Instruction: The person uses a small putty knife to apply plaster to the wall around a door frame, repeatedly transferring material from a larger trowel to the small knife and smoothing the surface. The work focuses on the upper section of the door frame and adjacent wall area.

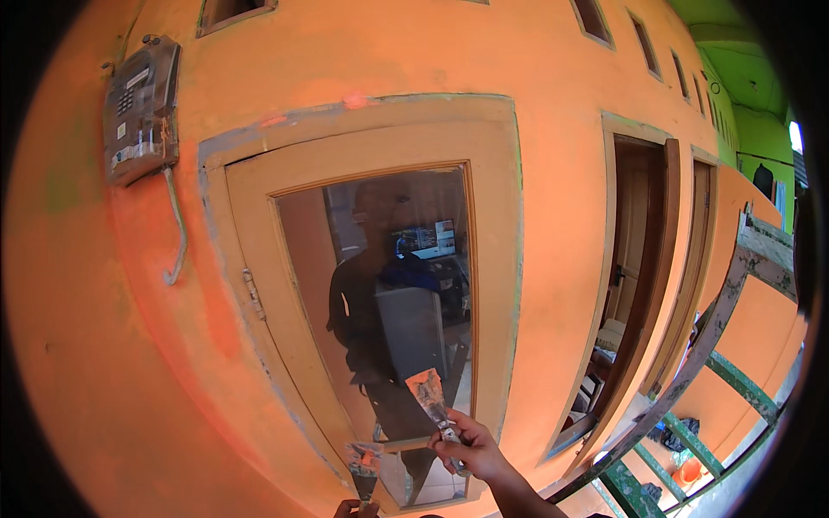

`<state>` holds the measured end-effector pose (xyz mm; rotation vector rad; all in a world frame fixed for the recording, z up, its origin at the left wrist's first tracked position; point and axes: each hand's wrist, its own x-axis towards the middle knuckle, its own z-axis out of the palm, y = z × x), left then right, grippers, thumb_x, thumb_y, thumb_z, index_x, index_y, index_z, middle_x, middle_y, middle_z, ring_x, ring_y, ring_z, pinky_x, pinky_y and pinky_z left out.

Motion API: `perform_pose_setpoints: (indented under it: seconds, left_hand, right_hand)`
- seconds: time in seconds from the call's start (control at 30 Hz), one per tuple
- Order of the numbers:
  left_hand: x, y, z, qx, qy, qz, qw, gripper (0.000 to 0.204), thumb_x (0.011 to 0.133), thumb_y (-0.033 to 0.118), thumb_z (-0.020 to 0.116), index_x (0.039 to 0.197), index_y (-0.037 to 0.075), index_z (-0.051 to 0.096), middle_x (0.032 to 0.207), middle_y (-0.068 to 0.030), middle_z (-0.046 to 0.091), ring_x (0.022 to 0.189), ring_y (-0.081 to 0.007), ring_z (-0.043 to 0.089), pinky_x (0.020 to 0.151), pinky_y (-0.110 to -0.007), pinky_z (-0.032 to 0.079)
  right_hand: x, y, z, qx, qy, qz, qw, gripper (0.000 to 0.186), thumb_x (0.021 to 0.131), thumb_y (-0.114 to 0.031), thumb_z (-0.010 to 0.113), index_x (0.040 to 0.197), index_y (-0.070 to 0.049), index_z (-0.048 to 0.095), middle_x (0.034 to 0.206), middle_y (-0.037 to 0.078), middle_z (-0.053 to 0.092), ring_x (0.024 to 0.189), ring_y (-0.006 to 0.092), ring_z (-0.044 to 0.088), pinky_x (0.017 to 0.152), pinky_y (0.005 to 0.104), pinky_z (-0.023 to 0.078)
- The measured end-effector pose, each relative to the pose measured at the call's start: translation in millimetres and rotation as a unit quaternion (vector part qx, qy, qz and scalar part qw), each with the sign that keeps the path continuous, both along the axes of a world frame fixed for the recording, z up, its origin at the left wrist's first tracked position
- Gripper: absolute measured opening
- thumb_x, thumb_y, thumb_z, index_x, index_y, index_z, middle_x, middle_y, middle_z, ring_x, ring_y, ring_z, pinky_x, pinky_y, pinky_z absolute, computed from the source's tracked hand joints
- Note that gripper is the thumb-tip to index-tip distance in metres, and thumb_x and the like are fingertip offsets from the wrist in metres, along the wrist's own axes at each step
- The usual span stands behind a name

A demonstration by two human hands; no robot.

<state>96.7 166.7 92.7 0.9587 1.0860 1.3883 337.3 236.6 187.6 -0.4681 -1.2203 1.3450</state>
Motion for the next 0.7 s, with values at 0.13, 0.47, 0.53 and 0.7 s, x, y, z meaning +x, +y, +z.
perform_pose_setpoints:
  seconds: [0.13,0.47,0.53,0.7]
  left_hand:
    - [-1,0,-5,-0.019,0.006,0.002,1.0,0.012,0.087,0.012,0.059,0.094,0.009,0.05,0.043,-0.0016,0.044,0.028,-0.0092,0.034,0.028,-0.024,0.026]
    - [-5,-5,-2,-0.034,0.011,0.009,0.999,0.013,0.087,0.011,0.059,0.095,0.008,0.049,0.043,-0.0023,0.044,0.028,-0.0097,0.035,0.027,-0.023,0.026]
    - [-7,-6,0,-0.021,-0.008,-0.002,1.0,0.015,0.087,0.011,0.06,0.096,0.008,0.049,0.043,-0.0021,0.044,0.028,-0.0096,0.034,0.027,-0.023,0.026]
    - [-15,-16,9,-0.019,-0.012,0.012,1.0,0.016,0.087,0.013,0.061,0.096,0.008,0.049,0.043,-0.0011,0.044,0.028,-0.009,0.033,0.027,-0.023,0.025]
  right_hand:
    - [0,2,-3,-0.009,-0.004,-0.01,1.0,0.055,0.082,0.007,0.054,0.134,-0.002,0.036,0.087,0.012,0.06,0.054,0.0111,0.052,0.044,0.0245,0.043]
    - [11,18,29,0.013,0.07,-0.163,0.984,0.056,0.076,0.007,0.059,0.128,-0.003,0.041,0.08,0.009,0.06,0.051,0.0126,0.054,0.045,0.0242,0.044]
    - [13,23,54,0.038,0.08,-0.255,0.963,0.049,0.074,0.007,0.059,0.121,-0.001,0.046,0.077,0.009,0.059,0.049,0.0125,0.054,0.043,0.0241,0.044]
    - [48,63,107,0.135,0.111,-0.496,0.85,0.041,0.078,0.003,0.059,0.117,-0.001,0.049,0.091,0.009,0.06,0.049,0.011,0.053,0.038,0.0219,0.042]
